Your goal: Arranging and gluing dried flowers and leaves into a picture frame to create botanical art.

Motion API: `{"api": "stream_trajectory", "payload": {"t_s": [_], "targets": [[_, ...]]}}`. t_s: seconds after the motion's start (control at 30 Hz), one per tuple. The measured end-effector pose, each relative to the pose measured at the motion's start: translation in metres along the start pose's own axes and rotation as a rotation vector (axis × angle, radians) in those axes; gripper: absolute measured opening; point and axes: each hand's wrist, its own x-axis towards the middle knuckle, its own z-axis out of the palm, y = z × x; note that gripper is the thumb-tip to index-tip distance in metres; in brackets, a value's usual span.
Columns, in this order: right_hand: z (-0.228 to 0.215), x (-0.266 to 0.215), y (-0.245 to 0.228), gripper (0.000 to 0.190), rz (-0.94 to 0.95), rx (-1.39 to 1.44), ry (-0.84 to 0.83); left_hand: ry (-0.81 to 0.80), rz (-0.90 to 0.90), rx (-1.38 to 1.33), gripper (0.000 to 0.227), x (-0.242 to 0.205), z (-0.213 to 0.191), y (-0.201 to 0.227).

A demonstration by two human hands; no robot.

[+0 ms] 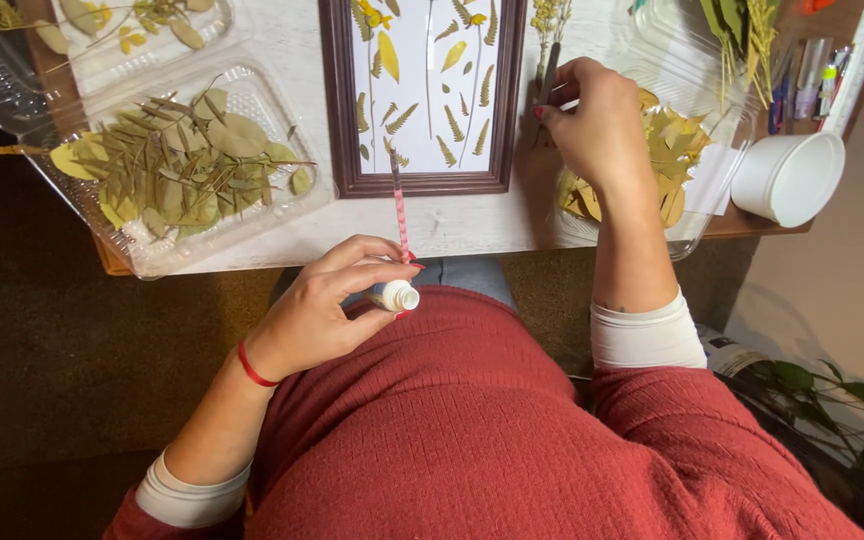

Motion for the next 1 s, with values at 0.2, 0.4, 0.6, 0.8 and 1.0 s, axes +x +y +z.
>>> {"api": "stream_trajectory", "payload": {"t_s": [0.2,0.4,0.6,0.8,1.0], "targets": [[0.002,0.007,0.006,0.025,0.016,-0.028,-0.023,0.003,-0.025,-0.004,0.040,-0.002,0.003,-0.002],[0.005,0.013,0.018,0.027,-0.040,0.038,-0.028,0.002,-0.019,0.011,0.041,-0.002,0.002,-0.001],[0.009,0.018,0.015,0.025,0.100,0.152,-0.105,-0.016,-0.050,-0.017,0.042,0.002,0.002,-0.001],[0.006,0.021,0.007,0.021,0.114,0.094,-0.162,0.007,-0.010,-0.017,0.042,0.006,-0.001,-0.003],[0.001,0.022,-0.004,0.032,0.189,0.152,-0.145,-0.013,-0.022,-0.039,0.044,0.009,0.001,-0.004]]}}
